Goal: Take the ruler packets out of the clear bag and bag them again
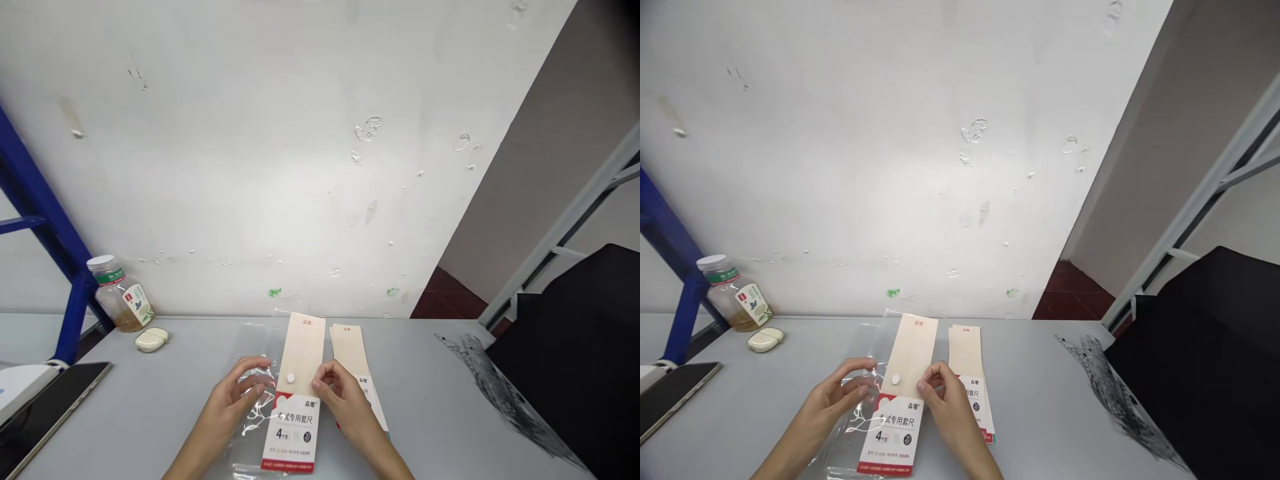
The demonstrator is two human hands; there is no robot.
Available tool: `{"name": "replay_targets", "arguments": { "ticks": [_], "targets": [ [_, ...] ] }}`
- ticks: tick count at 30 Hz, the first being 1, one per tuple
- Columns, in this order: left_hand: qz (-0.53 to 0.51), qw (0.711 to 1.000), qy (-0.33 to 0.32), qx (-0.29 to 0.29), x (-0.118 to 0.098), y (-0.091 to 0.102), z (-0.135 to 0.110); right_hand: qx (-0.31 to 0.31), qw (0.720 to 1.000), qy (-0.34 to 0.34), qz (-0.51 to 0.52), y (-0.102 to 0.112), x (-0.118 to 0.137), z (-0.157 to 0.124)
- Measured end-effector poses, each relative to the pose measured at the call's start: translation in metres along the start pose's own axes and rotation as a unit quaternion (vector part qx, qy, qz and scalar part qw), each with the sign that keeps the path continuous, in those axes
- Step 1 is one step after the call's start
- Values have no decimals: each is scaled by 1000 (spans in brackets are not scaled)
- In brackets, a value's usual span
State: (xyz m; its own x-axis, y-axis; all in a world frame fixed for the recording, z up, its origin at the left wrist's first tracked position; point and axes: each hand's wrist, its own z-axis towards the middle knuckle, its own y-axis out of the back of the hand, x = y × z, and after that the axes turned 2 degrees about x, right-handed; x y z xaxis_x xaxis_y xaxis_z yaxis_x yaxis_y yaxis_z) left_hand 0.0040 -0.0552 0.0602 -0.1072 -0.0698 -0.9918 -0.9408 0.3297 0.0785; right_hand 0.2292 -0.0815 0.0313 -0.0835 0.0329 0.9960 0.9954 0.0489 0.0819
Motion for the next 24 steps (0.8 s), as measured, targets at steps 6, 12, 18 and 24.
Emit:
{"name": "replay_targets", "arguments": {
  "ticks": [6,12,18,24],
  "targets": [
    [1,998,8,-63,0,4,1,-56,994,8,91,-3,4,0],
    [60,990,7,-127,4,27,5,-94,991,-2,93,35,12,3],
    [166,971,4,-170,25,60,13,-131,990,-50,6,97,-6,6],
    [346,911,54,-219,38,62,16,-161,969,-99,-159,112,-39,12]
  ]
}}
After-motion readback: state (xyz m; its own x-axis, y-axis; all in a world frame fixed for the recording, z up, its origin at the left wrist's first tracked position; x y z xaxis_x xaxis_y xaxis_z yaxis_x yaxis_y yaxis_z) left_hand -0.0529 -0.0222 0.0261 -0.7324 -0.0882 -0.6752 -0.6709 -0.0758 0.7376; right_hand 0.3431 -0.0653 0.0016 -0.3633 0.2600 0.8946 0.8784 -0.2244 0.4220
